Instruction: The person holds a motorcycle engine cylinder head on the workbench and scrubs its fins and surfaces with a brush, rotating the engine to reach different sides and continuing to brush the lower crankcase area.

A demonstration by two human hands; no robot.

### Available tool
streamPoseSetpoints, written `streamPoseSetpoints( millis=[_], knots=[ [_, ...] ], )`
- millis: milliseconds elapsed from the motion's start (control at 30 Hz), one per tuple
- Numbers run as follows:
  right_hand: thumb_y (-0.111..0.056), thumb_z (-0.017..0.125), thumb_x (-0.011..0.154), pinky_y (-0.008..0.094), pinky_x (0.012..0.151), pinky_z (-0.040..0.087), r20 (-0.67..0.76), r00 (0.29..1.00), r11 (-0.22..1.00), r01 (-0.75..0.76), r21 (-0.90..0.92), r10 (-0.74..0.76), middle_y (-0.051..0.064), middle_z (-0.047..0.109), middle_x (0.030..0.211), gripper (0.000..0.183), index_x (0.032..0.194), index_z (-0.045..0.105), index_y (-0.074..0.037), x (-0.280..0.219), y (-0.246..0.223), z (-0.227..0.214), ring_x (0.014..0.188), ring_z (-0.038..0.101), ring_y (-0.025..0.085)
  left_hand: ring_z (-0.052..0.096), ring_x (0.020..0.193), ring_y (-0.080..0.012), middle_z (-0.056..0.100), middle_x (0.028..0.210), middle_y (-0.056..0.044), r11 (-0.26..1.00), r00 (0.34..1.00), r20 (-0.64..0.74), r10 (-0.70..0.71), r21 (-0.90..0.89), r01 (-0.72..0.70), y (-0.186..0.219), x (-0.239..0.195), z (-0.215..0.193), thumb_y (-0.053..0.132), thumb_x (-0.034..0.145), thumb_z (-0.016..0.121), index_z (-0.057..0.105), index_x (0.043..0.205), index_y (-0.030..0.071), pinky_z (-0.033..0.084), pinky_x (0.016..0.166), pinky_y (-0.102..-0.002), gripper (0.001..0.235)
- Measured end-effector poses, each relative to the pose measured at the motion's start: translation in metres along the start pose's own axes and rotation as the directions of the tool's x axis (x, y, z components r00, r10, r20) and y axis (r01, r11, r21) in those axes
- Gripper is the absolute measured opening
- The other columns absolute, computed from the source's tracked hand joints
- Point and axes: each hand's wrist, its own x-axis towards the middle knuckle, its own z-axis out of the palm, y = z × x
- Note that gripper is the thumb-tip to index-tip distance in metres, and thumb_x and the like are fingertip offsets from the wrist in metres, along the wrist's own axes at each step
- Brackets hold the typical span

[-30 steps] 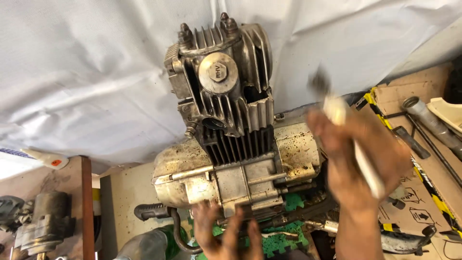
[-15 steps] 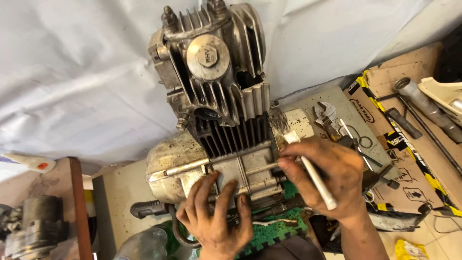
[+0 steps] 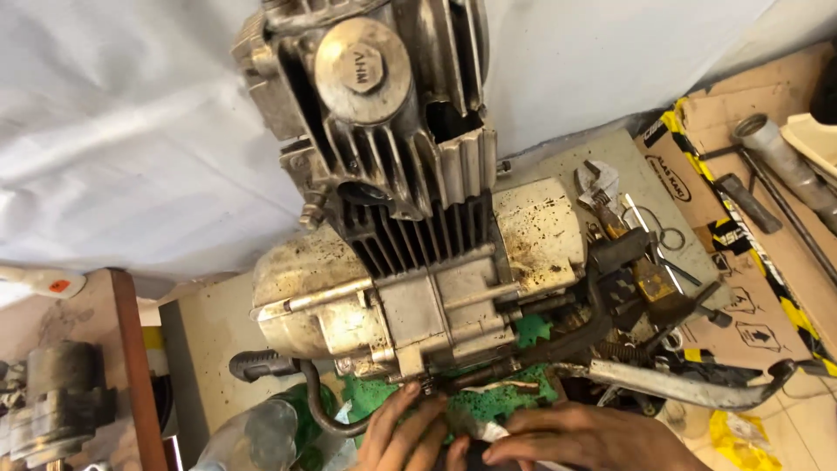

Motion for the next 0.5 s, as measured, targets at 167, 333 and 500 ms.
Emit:
streamPoseSetpoints(
  millis=[167, 333, 500],
  knots=[
    [-0.021, 0.065, 0.104, 0.048, 0.103, 0.052, -0.003, 0.996, 0.983, 0.090, -0.159, -0.091, 0.011, 0.059, 0.143, 0.044, 0.147, 0.064, -0.025, 0.031, 0.033, 0.030, 0.125, 0.059, 0.034, 0.068, 0.112, -0.0261, 0.074, 0.109, -0.004, 0.997, 0.998, 0.040, -0.054, 0.059, 0.051, 0.006, 0.008, -0.010, 0.029, 0.086, 0.086, 0.077, 0.090, 0.012, 0.056, 0.092, -0.046, 0.020],
    [-0.011, 0.062, 0.082, 0.048, 0.097, 0.052, -0.071, 0.975, 0.856, 0.149, -0.495, -0.210, 0.016, 0.058, 0.134, 0.046, 0.127, 0.068, -0.011, 0.080, 0.069, 0.071, 0.122, 0.060, 0.038, 0.065, 0.115, -0.0234, 0.073, 0.120, -0.006, 0.990, 0.993, -0.093, 0.072, 0.127, -0.060, 0.003, 0.047, -0.005, 0.033, 0.093, 0.083, 0.078, 0.105, 0.015, 0.048, 0.102, -0.045, 0.023],
    [-0.014, 0.064, 0.093, 0.049, 0.083, 0.058, -0.104, 0.994, 0.818, -0.024, -0.575, -0.044, 0.016, 0.061, 0.129, 0.023, 0.110, 0.070, 0.000, 0.099, 0.110, 0.101, 0.108, 0.066, 0.036, 0.046, 0.141, -0.0315, 0.057, 0.146, -0.009, 0.968, 0.996, -0.088, -0.014, 0.249, 0.036, -0.004, 0.054, 0.013, 0.036, 0.094, 0.074, 0.070, 0.130, 0.024, 0.023, 0.125, -0.054, 0.038]
  ],
)
